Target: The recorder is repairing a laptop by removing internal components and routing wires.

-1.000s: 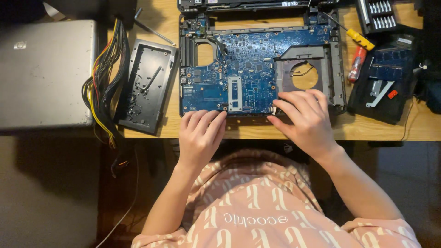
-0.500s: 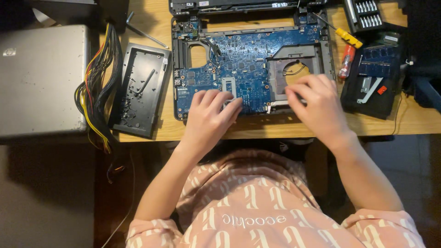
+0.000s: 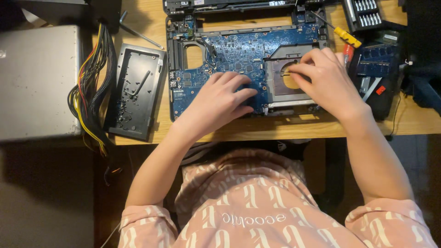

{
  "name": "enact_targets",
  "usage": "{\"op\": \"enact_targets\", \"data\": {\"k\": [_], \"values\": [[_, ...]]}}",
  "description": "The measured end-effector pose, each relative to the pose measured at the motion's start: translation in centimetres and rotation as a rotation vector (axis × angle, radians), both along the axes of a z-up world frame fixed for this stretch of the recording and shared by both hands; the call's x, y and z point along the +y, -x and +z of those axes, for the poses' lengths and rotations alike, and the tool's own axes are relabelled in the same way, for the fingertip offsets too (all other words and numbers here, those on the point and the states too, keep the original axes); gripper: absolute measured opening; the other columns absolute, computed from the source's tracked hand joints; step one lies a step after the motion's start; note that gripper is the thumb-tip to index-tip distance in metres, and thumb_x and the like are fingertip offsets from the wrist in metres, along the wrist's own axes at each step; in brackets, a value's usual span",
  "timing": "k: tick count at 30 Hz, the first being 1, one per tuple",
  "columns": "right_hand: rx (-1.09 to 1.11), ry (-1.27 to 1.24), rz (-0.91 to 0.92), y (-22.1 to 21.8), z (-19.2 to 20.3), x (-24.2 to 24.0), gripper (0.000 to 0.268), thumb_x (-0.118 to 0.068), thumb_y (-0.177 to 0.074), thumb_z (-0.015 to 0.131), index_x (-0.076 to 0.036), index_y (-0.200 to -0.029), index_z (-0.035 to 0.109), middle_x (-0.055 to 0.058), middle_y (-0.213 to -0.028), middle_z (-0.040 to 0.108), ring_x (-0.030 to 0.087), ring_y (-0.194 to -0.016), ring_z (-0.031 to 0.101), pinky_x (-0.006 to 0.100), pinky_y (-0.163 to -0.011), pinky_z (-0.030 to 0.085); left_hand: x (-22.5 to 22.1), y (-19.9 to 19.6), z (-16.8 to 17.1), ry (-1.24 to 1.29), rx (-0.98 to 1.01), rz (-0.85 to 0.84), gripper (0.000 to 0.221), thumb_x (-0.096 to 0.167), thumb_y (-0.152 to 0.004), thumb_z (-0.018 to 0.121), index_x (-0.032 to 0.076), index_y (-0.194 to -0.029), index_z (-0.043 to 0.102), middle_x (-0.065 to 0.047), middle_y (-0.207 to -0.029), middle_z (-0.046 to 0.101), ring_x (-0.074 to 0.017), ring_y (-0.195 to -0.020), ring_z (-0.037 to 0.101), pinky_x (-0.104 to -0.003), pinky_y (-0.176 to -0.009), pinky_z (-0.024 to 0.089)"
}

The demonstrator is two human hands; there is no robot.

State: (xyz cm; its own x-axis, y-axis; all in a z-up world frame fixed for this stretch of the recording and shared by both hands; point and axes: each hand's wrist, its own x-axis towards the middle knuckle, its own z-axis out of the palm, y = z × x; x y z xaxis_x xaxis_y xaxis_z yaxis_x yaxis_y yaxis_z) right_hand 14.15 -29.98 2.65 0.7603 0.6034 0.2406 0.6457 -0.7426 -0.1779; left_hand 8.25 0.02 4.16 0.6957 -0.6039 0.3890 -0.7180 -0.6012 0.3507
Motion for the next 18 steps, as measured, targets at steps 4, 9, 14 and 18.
{"op": "enact_targets", "data": {"k": [4,9,14,18], "values": [[0.018,-0.064,-0.005,-0.2,0.2,-0.1,0.020,-0.020,-0.100,0.073,-0.012,-0.119,0.077,0.005,-0.111,0.063,0.026,-0.111,0.058,0.040,-0.098,0.041,3.4,0.2,-0.4,0.039,-0.056,0.173,0.031,0.024,-0.090,0.077,0.008,-0.116,0.071,-0.010,-0.121,0.066,-0.0305,-0.116,0.059,-0.044,-0.096,0.046],[-0.004,-0.033,0.088,-3.0,2.3,1.4,0.029,-0.022,-0.096,0.076,-0.010,-0.122,0.074,0.010,-0.130,0.062,0.031,-0.123,0.056,0.045,-0.108,0.042,7.3,-0.9,-2.3,-0.061,-0.137,0.491,0.015,0.017,-0.097,0.075,0.008,-0.109,0.074,-0.006,-0.116,0.068,-0.0285,-0.113,0.061,-0.043,-0.099,0.047],[0.153,-0.092,0.286,-8.1,1.3,2.4,0.052,-0.024,-0.093,0.074,-0.004,-0.140,0.063,0.018,-0.153,0.052,0.038,-0.140,0.049,0.045,-0.115,0.041,8.8,-2.8,-2.4,-0.061,-0.194,0.465,0.009,0.013,-0.093,0.077,0.008,-0.100,0.077,-0.005,-0.107,0.068,-0.0301,-0.105,0.061,-0.043,-0.093,0.047],[0.235,0.060,0.229,-8.7,1.6,2.9,0.064,-0.030,-0.084,0.079,-0.005,-0.140,0.063,0.015,-0.144,0.057,0.037,-0.135,0.051,0.045,-0.111,0.042,9.8,-5.2,-3.9,0.052,-0.180,0.457,0.015,0.014,-0.092,0.076,0.004,-0.103,0.076,-0.010,-0.107,0.068,-0.0313,-0.103,0.062,-0.042,-0.090,0.051]]}}
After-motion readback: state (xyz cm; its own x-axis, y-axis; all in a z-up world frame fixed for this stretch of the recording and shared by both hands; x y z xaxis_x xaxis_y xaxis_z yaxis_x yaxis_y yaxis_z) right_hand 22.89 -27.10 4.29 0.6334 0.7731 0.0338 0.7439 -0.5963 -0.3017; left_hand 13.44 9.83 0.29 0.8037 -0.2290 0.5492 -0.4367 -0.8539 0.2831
